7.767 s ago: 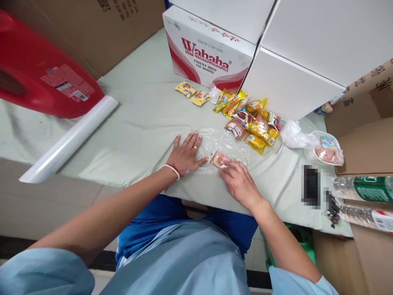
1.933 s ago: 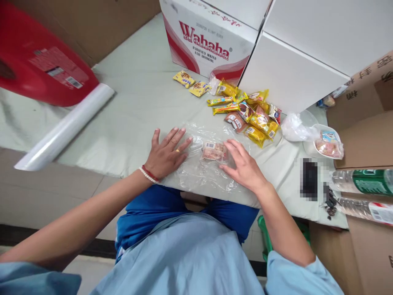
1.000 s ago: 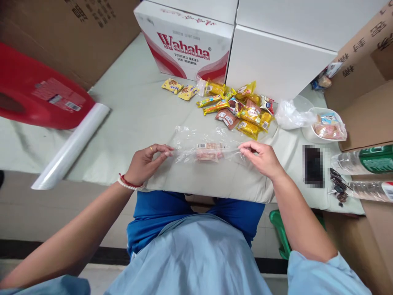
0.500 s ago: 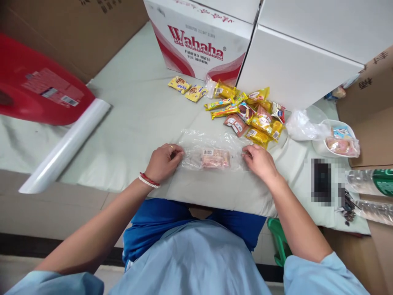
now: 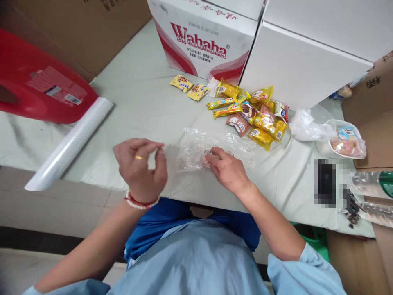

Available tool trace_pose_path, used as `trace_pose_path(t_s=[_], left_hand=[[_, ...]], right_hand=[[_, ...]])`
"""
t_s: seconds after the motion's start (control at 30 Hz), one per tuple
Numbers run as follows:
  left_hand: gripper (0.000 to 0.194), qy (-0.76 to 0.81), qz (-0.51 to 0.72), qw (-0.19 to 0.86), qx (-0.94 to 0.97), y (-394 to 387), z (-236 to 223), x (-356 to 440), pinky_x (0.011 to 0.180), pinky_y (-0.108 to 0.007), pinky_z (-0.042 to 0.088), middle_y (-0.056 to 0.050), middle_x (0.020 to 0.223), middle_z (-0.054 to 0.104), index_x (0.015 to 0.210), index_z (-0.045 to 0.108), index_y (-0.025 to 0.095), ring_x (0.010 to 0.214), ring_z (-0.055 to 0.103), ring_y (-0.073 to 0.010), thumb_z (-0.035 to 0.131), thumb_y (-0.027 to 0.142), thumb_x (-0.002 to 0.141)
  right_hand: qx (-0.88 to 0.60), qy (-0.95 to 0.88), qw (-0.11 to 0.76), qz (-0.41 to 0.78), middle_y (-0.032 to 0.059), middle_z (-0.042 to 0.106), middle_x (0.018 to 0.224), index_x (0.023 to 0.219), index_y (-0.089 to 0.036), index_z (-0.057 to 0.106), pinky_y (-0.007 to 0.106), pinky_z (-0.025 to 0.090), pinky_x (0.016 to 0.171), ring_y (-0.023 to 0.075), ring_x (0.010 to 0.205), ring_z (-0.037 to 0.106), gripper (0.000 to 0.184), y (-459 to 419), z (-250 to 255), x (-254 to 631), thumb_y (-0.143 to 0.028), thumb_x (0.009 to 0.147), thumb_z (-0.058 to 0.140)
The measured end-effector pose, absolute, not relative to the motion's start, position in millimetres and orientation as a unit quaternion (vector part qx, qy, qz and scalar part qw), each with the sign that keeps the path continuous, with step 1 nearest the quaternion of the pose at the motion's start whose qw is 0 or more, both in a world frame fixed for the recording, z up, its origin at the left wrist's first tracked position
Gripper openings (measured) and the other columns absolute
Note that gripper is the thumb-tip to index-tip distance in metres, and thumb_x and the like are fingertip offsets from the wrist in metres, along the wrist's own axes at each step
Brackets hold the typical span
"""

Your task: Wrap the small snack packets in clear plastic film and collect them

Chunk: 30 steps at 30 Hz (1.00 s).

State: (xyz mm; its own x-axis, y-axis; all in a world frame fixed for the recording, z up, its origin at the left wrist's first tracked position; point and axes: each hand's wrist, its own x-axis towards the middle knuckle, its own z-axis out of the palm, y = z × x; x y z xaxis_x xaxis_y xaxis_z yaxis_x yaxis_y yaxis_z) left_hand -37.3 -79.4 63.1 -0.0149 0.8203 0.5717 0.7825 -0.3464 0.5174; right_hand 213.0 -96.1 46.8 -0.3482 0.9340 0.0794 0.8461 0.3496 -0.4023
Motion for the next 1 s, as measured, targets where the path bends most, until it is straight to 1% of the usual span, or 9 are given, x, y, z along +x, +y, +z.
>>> trace_pose_path(t_s=[0.13,0.3,0.4,0.5,0.57,0.73,0.83,0.9,1.0], left_hand=[[0.034,0.401,0.333,0.113,0.846,-102,66,1,0.099,-0.046,0.05,-0.007,0.119,0.077,0.125,0.07,0.028,0.118,0.068,-0.0268,0.05,0.015,0.101],[0.045,0.423,0.23,0.115,0.869,-87,32,40,0.091,-0.045,0.051,-0.015,0.138,0.073,0.145,0.06,0.015,0.116,0.068,-0.0282,0.042,0.014,0.104],[0.045,0.428,0.193,0.093,0.878,-82,24,45,0.091,-0.045,0.049,-0.016,0.14,0.072,0.149,0.056,0.013,0.117,0.066,-0.029,0.042,0.015,0.106],[0.039,0.427,0.168,0.074,0.885,-84,26,45,0.089,-0.045,0.047,-0.016,0.138,0.072,0.14,0.063,0.014,0.114,0.066,-0.0292,0.043,0.015,0.107],[0.035,0.417,0.158,0.068,0.893,-87,30,46,0.088,-0.045,0.046,-0.015,0.138,0.071,0.134,0.067,0.015,0.113,0.064,-0.029,0.045,0.015,0.107],[0.032,0.421,0.157,0.052,0.892,-93,34,51,0.084,-0.044,0.047,-0.013,0.134,0.071,0.129,0.069,0.02,0.11,0.063,-0.0276,0.046,0.018,0.107],[0.031,0.435,0.16,0.044,0.885,-94,32,51,0.083,-0.044,0.047,-0.014,0.127,0.074,0.128,0.07,0.018,0.109,0.064,-0.0276,0.046,0.02,0.107],[0.033,0.429,0.172,0.043,0.886,-94,30,50,0.09,-0.044,0.047,-0.014,0.139,0.071,0.13,0.069,0.018,0.122,0.063,-0.0286,0.046,0.018,0.107],[0.037,0.419,0.184,0.063,0.887,-92,27,47,0.101,-0.046,0.046,-0.012,0.153,0.064,0.134,0.068,0.02,0.14,0.056,-0.0285,0.045,0.015,0.106]], right_hand=[[-0.558,-0.799,0.157,0.161,0.0092,0.066,0.143,0.132,-0.029,0.072,0.035,0.063,0.086,0.0246,0.113,0.073,0.032,-99,47,212,-0.026,0.106,0.055],[-0.55,-0.775,0.21,0.231,0.0105,0.065,0.146,0.136,-0.026,0.07,0.04,0.06,0.102,0.0259,0.128,0.068,0.038,-103,47,220,-0.021,0.101,0.055],[-0.509,-0.771,0.231,0.305,0.0097,0.07,0.14,0.125,-0.025,0.076,0.039,0.057,0.108,0.0247,0.128,0.068,0.031,-87,54,236,-0.025,0.099,0.059],[-0.523,-0.751,0.219,0.339,0.0077,0.079,0.117,0.113,-0.022,0.08,0.035,0.059,0.096,0.0219,0.104,0.075,0.028,-51,63,254,-0.029,0.1,0.056],[-0.568,-0.749,0.207,0.271,0.0077,0.08,0.109,0.118,-0.02,0.078,0.035,0.058,0.091,0.0215,0.092,0.073,0.029,-21,62,261,-0.027,0.097,0.058],[-0.581,-0.8,0.08,0.13,0.0159,0.075,0.114,0.132,-0.015,0.07,0.041,0.051,0.096,0.0316,0.11,0.064,0.051,30,39,249,-0.026,0.083,0.077],[-0.594,-0.782,0.037,0.186,0.0101,0.074,0.091,0.115,-0.015,0.076,0.031,0.048,0.081,0.0247,0.092,0.064,0.032,40,31,243,-0.024,0.084,0.075],[-0.59,-0.764,0.048,0.255,0.005,0.069,0.079,0.099,-0.014,0.077,0.027,0.043,0.071,0.0184,0.077,0.061,0.017,42,34,245,-0.024,0.087,0.07],[-0.564,-0.765,0.1,0.296,0.0028,0.066,0.078,0.092,-0.014,0.076,0.026,0.042,0.069,0.0155,0.072,0.057,0.016,39,47,251,-0.027,0.088,0.068]])
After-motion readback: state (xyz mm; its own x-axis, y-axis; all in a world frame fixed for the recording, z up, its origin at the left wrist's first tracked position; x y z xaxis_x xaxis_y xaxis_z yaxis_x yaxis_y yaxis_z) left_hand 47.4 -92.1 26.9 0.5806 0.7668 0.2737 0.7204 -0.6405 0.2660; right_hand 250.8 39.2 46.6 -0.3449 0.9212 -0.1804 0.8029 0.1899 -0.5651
